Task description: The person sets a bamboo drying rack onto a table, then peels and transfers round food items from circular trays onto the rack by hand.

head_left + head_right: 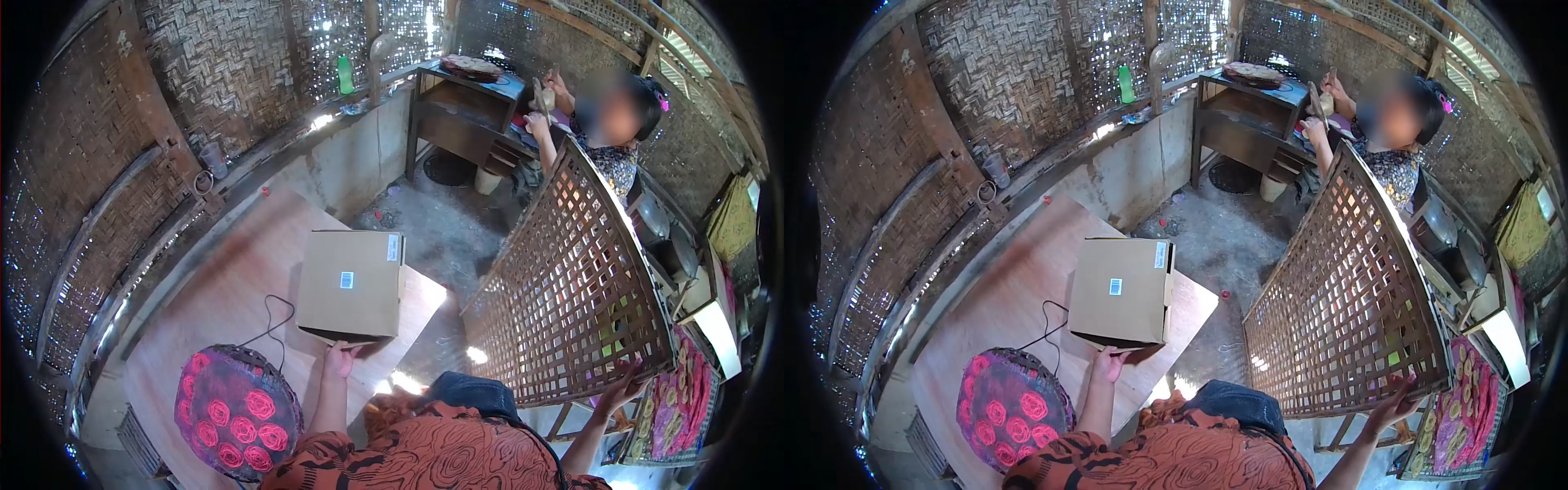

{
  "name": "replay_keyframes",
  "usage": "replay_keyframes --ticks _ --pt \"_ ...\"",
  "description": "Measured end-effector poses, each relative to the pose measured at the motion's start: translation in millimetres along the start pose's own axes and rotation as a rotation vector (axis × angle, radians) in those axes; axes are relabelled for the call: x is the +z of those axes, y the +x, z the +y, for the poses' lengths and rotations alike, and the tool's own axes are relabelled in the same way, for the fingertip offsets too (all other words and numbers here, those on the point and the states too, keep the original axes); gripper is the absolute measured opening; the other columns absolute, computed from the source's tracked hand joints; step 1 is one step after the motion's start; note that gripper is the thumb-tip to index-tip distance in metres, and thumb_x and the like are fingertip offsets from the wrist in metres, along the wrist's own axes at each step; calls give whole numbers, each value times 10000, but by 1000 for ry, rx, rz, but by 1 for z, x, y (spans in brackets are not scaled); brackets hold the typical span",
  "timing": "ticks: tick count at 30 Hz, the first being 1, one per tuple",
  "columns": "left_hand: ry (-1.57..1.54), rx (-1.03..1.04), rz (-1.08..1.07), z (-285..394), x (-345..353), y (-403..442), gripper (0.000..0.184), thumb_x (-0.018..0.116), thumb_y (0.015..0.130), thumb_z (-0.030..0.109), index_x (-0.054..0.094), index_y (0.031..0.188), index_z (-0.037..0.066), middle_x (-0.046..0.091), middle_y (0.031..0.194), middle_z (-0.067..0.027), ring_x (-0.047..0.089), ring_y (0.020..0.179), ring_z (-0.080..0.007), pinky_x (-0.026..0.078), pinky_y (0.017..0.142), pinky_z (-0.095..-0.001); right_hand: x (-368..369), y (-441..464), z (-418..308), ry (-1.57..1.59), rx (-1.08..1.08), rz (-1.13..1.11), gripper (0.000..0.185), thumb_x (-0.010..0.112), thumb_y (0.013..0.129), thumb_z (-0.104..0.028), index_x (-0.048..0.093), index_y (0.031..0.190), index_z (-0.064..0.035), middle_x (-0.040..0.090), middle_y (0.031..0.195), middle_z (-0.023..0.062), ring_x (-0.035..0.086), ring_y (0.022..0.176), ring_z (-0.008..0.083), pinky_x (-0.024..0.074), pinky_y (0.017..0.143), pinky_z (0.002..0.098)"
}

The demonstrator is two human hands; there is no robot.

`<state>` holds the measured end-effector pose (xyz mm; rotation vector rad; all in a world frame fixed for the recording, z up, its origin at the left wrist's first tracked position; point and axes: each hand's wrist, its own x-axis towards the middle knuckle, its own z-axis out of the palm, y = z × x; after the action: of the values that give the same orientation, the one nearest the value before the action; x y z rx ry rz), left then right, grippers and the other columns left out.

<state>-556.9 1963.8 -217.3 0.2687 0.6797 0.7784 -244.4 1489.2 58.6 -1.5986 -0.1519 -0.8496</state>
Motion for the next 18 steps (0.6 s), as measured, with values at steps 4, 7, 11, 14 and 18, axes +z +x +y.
replay_keyframes --ticks 4,7,11,14,18 --pt "-24 12 24 5 -8 3 344 435 823 -52 469 1162 -7 552 1104 -171 589 997 -343 589 756 -456 3 -2 -8 40 21 17 341 583 912 -181 511 1172 29 584 1062 135 572 770 170 531 642 285" --pt "-37 13 66 8 -7 6 344 424 825 -62 464 1163 -14 547 1097 -183 585 994 -357 587 766 -467 -7 -2 4 16 28 16 327 579 914 -174 515 1166 26 588 1029 135 580 779 165 538 665 287" --pt "-63 36 157 7 2 14 408 405 820 -76 404 1222 -8 499 1147 -203 552 1029 -384 572 789 -514 -12 0 17 13 0 47 322 577 918 -186 525 1152 29 610 965 144 596 749 167 529 673 281" --pt "-86 20 214 4 2 19 449 406 821 -72 364 1261 9 457 1195 -211 519 1067 -398 556 810 -544 -20 -3 25 -10 -1 36 332 568 924 -210 533 1135 44 616 945 151 593 729 167 515 676 285" --pt "-78 -40 367 9 28 23 369 416 812 -37 422 1181 -34 472 1185 -215 473 1118 -412 505 863 -585 -42 -2 42 -18 -6 -20 334 560 923 -196 558 1166 34 616 975 146 615 789 184 556 676 307"
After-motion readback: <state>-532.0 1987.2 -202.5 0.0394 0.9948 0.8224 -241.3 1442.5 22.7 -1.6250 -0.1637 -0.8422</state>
